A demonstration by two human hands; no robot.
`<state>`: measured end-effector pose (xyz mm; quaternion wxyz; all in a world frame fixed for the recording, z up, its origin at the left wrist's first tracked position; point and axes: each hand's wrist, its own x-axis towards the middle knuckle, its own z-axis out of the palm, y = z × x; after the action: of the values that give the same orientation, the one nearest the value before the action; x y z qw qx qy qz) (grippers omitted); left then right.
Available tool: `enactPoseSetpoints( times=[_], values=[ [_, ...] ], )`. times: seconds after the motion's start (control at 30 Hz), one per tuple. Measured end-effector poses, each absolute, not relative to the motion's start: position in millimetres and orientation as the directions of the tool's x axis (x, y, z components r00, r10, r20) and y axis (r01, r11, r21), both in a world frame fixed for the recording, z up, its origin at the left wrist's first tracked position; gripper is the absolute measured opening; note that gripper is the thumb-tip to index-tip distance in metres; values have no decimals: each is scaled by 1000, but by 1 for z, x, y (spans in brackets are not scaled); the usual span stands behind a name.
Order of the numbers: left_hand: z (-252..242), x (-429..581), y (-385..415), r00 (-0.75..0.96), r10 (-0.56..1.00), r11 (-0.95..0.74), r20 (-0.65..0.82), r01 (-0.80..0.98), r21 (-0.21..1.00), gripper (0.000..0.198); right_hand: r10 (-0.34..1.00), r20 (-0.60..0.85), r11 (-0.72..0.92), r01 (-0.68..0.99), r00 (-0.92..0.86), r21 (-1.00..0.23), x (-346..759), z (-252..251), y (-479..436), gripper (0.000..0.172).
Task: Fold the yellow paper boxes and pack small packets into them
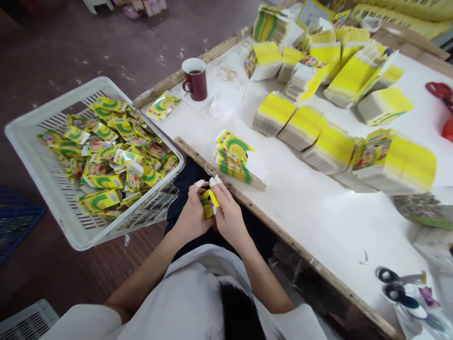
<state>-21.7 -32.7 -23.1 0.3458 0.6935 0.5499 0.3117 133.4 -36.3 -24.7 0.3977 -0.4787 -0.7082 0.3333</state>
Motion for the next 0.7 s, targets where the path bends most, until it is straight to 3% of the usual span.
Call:
enactPoseSetpoints(
  times=[0.13,0.3,0.53,0.7],
  values=[
    [-18,-28,-34,196,974,-213,113,620,755,62,949,291,313,493,-124,-812,145,-26,-31,57],
    [-11,-41,-33,260,960,-237,105,551,800,53,873,212,429,482,-440,-764,154,-18,-30,50],
    [-9,-50,-27,360,930,-275,80,532,801,59,761,80,425,401,-644,-812,177,3,-14,25],
    [-10,-43,-26,314,943,-282,108,586,760,55,843,106,363,413,-527,-835,161,-4,-17,34]
  ],
)
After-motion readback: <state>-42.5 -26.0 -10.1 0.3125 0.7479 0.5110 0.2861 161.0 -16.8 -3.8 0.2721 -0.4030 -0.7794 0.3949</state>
